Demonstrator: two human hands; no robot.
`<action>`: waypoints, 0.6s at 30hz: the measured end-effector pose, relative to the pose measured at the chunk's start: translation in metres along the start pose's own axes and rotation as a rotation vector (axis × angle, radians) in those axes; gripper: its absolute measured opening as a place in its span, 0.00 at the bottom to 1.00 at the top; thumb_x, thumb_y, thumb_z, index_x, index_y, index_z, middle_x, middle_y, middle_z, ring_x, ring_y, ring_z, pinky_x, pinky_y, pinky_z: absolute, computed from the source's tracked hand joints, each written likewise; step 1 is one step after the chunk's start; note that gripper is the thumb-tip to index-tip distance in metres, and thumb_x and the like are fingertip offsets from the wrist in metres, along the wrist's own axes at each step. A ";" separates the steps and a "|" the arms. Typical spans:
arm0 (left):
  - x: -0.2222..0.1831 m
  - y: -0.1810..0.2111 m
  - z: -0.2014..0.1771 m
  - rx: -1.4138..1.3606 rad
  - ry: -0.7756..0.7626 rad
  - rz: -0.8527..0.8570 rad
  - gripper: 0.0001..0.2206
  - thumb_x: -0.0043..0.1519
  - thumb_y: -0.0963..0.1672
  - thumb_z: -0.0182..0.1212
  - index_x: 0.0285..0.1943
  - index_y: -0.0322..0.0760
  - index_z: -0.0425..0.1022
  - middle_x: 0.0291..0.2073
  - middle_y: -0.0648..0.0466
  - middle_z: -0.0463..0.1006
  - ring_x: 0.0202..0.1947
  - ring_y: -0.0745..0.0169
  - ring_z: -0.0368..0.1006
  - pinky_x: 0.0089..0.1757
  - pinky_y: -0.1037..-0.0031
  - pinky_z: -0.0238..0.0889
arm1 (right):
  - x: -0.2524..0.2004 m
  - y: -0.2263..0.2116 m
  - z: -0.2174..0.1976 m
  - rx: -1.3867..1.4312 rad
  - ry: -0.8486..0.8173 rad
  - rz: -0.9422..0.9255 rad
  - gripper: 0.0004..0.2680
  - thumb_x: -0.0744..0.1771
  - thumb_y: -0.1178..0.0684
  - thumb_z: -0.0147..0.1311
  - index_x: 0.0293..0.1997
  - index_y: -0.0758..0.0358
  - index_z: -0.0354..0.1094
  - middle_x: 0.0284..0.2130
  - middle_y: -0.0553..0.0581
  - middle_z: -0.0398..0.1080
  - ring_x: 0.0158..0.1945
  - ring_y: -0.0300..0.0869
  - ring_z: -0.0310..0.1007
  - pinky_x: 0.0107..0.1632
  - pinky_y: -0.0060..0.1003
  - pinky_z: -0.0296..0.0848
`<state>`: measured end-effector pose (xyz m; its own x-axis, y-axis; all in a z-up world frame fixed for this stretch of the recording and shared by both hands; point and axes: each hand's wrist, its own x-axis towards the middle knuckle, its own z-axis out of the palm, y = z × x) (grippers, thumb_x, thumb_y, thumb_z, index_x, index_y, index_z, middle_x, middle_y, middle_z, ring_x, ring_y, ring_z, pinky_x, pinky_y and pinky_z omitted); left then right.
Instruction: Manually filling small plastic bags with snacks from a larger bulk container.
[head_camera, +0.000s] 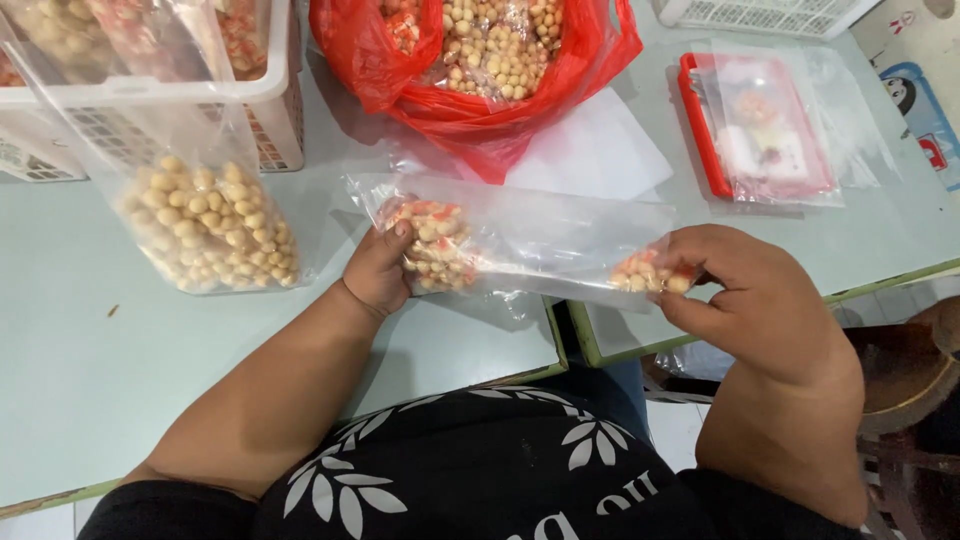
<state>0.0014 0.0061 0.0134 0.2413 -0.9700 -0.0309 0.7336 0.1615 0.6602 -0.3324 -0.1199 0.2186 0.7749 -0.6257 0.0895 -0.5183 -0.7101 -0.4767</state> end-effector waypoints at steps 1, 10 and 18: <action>0.000 0.000 0.000 -0.006 0.005 -0.016 0.29 0.50 0.54 0.75 0.56 0.39 0.72 0.49 0.41 0.81 0.51 0.37 0.79 0.50 0.46 0.75 | 0.000 -0.004 -0.001 0.009 -0.008 -0.051 0.11 0.63 0.57 0.63 0.49 0.58 0.74 0.43 0.49 0.76 0.38 0.36 0.73 0.44 0.31 0.70; 0.002 -0.010 -0.009 -0.038 0.005 -0.038 0.30 0.51 0.51 0.76 0.58 0.42 0.66 0.50 0.42 0.80 0.52 0.39 0.78 0.47 0.48 0.76 | 0.007 -0.024 0.011 -0.076 -0.066 0.046 0.20 0.65 0.46 0.59 0.66 0.51 0.68 0.55 0.48 0.76 0.53 0.38 0.76 0.54 0.33 0.67; -0.001 -0.017 -0.012 0.089 0.011 -0.062 0.25 0.53 0.53 0.73 0.56 0.49 0.67 0.43 0.49 0.80 0.41 0.49 0.80 0.32 0.64 0.77 | 0.019 -0.044 0.040 0.141 -0.111 0.205 0.11 0.65 0.46 0.61 0.50 0.51 0.76 0.45 0.41 0.79 0.46 0.32 0.76 0.50 0.28 0.68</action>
<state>-0.0037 0.0064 -0.0062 0.2046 -0.9754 -0.0822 0.6879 0.0835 0.7209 -0.2806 -0.0878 0.2061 0.6982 -0.7068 -0.1141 -0.6187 -0.5155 -0.5928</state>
